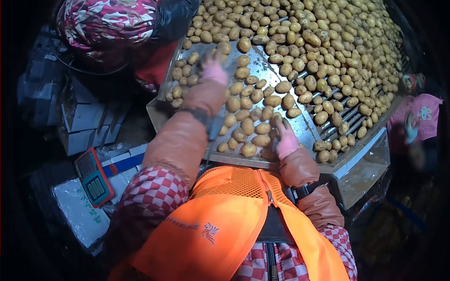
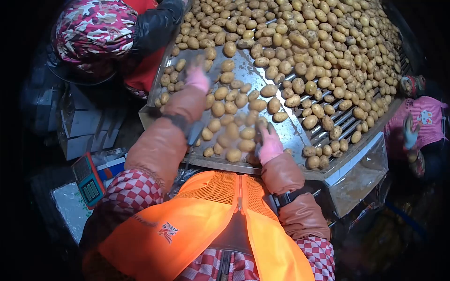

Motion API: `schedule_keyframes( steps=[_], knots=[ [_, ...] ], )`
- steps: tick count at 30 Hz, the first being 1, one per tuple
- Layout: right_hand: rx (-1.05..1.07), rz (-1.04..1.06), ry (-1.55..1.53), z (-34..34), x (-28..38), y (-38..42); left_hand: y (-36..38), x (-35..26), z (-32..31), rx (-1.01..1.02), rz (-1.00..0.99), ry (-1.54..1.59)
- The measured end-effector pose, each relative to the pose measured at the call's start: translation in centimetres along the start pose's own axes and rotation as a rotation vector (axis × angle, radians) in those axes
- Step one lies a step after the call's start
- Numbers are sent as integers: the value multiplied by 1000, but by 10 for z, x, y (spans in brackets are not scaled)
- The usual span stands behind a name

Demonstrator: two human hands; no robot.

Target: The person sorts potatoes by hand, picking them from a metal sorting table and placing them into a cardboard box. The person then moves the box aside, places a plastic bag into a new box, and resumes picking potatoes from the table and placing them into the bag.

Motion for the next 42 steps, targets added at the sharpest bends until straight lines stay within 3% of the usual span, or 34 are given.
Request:
schedule_keyframes(
  steps=[3, 6, 7, 8, 9, 10, 12, 13, 14, 16, 18, 21, 25, 27, 28, 29, 30, 32, 33, 34, 35, 37, 40, 42],
  knots=[
    [79, 58, -115, 0, -3, -3, 29, -66, -2, 92, -175, -363],
    [-50, 131, -392, 11, -26, 2, 66, -45, -56, 203, -554, -554],
    [-109, 71, -543, 17, -33, 9, 88, -43, -40, 142, -710, -471],
    [-190, 75, -485, 26, -43, 14, 115, -36, -19, 82, -867, -384],
    [-269, 78, -426, 34, -56, 20, 129, -25, -4, 133, -876, -342],
    [-343, 82, -364, 42, -69, 25, 135, -15, 9, 182, -879, -299],
    [-544, -64, -914, 38, -108, 29, 108, 36, 0, 209, -631, -196],
    [-498, -130, -792, 48, -116, 28, 99, 53, -6, 223, -508, -142],
    [-477, -182, -585, 68, -105, 27, 95, 39, 9, 118, -524, -148],
    [-498, -276, -693, 63, -113, 23, 71, 1, 32, -94, -547, -153],
    [-494, -187, -797, 53, -108, 18, 30, -34, 18, -128, -444, -150],
    [-462, -75, -712, 42, -72, 16, -3, -56, -24, 373, -173, -256],
    [-358, -6, -473, 54, -57, 28, 1, -59, -51, 356, -357, -385],
    [-408, -104, -607, 48, -76, 37, 2, -53, -50, 333, -550, -300],
    [-430, -154, -671, 43, -88, 43, -7, -49, -51, 318, -535, -309],
    [-505, -61, -720, 49, -84, 46, -22, -50, -54, 306, -521, -316],
    [-449, -188, -833, 46, -94, 51, -37, -53, -58, 293, -511, -317],
    [-331, -464, -1051, 62, -79, 62, -78, -58, -56, 78, -469, -48],
    [-355, -521, -1223, 55, -82, 68, -71, -79, -45, 149, -319, -113],
    [-317, -495, -1184, 57, -87, 72, -63, -102, -30, 218, -171, -179],
    [-280, -468, -1145, 61, -90, 76, -61, -107, -42, 196, -177, -217],
    [-335, -762, -1319, 58, -98, 95, -68, -110, -58, 150, -169, -282],
    [-545, -777, -1248, 92, -123, 129, -58, -106, -60, 143, -265, -236],
    [-829, -656, -915, 116, -163, 153, -42, -95, -67, 262, -307, -226]
  ],
)
Point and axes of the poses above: each hand's wrist, its own y-axis away from the middle knuckle, its own z-axis out of the back of the hand, x = y × z, the point moved 7 cm from there along -y, towards the middle knuckle, and after that the axes turned 6 degrees about z, right-handed, at the moved point
